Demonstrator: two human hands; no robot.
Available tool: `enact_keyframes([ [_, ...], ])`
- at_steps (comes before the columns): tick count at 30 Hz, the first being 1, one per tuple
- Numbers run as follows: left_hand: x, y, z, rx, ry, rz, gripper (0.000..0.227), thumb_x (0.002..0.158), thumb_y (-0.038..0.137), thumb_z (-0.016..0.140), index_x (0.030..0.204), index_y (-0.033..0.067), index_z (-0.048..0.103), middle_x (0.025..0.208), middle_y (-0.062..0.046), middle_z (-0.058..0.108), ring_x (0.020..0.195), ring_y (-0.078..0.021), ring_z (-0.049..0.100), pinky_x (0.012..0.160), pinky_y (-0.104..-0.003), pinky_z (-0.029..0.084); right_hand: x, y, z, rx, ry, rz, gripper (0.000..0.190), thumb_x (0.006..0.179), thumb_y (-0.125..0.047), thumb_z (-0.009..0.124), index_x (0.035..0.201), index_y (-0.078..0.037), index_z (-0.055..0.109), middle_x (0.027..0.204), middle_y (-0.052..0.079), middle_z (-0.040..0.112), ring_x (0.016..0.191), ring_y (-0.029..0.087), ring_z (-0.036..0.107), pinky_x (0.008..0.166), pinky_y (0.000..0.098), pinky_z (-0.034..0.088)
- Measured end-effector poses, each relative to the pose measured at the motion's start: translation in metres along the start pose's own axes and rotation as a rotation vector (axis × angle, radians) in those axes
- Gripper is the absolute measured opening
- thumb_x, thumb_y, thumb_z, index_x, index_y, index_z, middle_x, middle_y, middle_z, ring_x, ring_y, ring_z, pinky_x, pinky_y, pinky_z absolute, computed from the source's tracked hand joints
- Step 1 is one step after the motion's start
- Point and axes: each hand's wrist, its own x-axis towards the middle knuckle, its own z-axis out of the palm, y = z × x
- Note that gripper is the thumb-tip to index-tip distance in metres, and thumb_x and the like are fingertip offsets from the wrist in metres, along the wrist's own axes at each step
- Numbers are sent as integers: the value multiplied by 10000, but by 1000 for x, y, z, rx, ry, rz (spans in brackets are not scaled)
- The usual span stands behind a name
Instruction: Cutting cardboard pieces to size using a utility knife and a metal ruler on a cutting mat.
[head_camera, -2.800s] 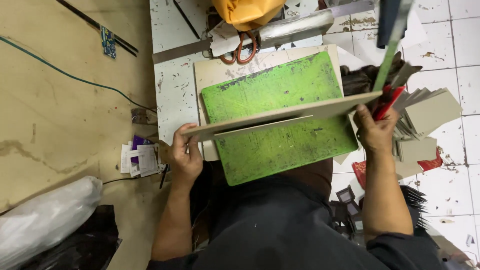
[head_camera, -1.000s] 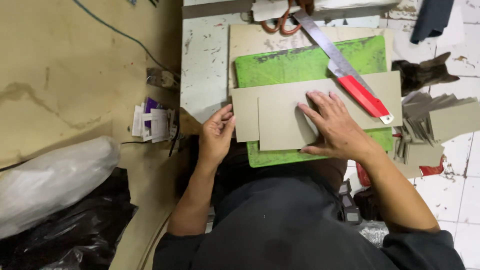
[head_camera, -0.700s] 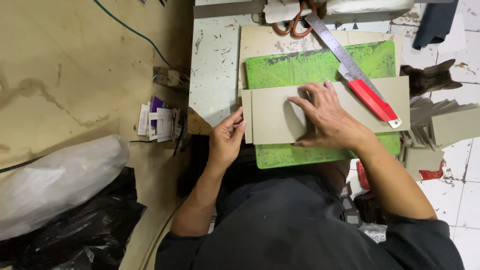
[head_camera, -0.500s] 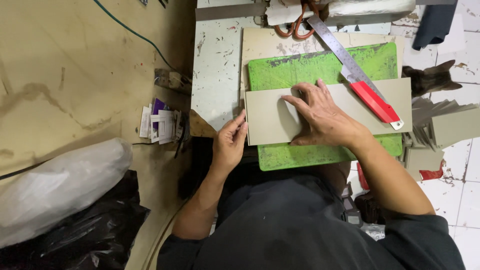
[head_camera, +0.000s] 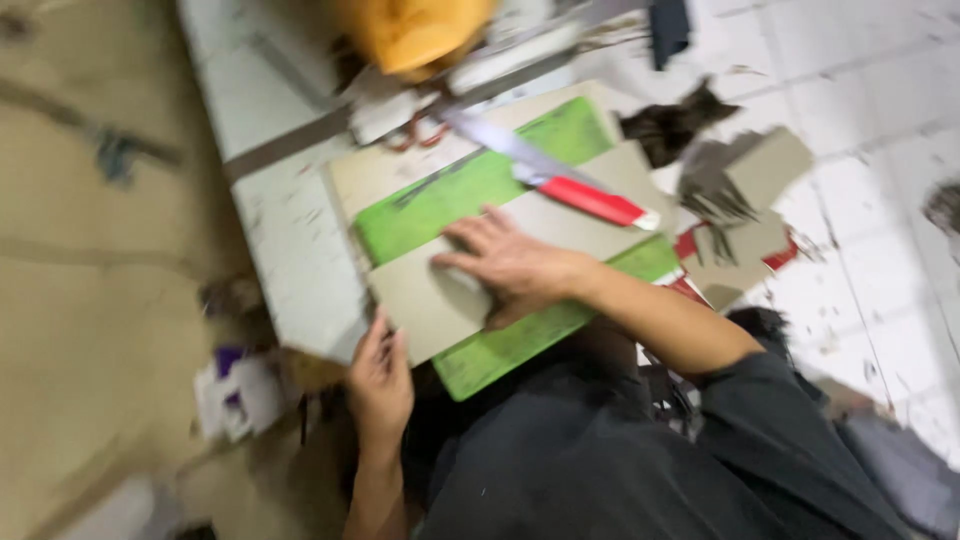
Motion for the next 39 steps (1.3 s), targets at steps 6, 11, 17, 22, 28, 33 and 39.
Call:
enact_keyframes([
  [6,3,17,1,51,12,-83,489,961,101,650,1425,-30,562,1259,-198,683,1082,-189,668,954,-292,546,5,7,5,-128,52,-32,1185,470,-631,925,1447,-162,445,1440,276,428,1325,446,408,1108,665,214],
  [11,5,2,2,39,21,-51,488,966,102,649,1432,-18,565,1241,-209,685,1054,-170,667,943,-257,525,4,17,14,-132,80,-52,1236,480,-655,939,1477,-158,403,1438,261,421,1346,437,393,1117,724,176],
  [17,6,-9,-1,14,25,-43,500,967,79,646,1444,-38,553,1214,-219,681,1076,-186,659,958,-258,512,-21,26,10,-140,20,14,1439,526,-641,1002,1624,-178,195,1633,315,186,1534,465,158,1127,778,-20],
  [22,5,-8,-1,49,15,3,501,973,59,647,1448,-60,543,1221,-242,676,1064,-207,664,942,-274,520,-34,45,14,-92,22,62,1383,542,-578,1010,1602,-160,227,1583,286,270,1495,449,226,1100,794,96],
  [28,2,5,4,160,66,55,465,987,34,660,1434,-60,570,1181,-227,696,1047,-194,675,954,-274,533,-30,51,17,-103,33,62,1363,529,-621,972,1601,-203,242,1582,249,339,1469,436,299,1141,723,90],
  [33,5,-15,2,100,86,13,464,994,60,660,1441,-37,579,1197,-183,692,1035,-177,657,955,-285,528,-27,54,18,-136,44,28,1387,500,-661,976,1591,-182,266,1524,242,381,1418,444,340,1126,704,136],
  [39,6,-37,0,19,91,100,442,994,3,661,1419,-85,579,1186,-198,687,979,-185,657,882,-267,542,-26,57,22,-147,70,8,1387,499,-684,962,1584,-167,271,1498,249,389,1409,431,341,1126,727,137],
])
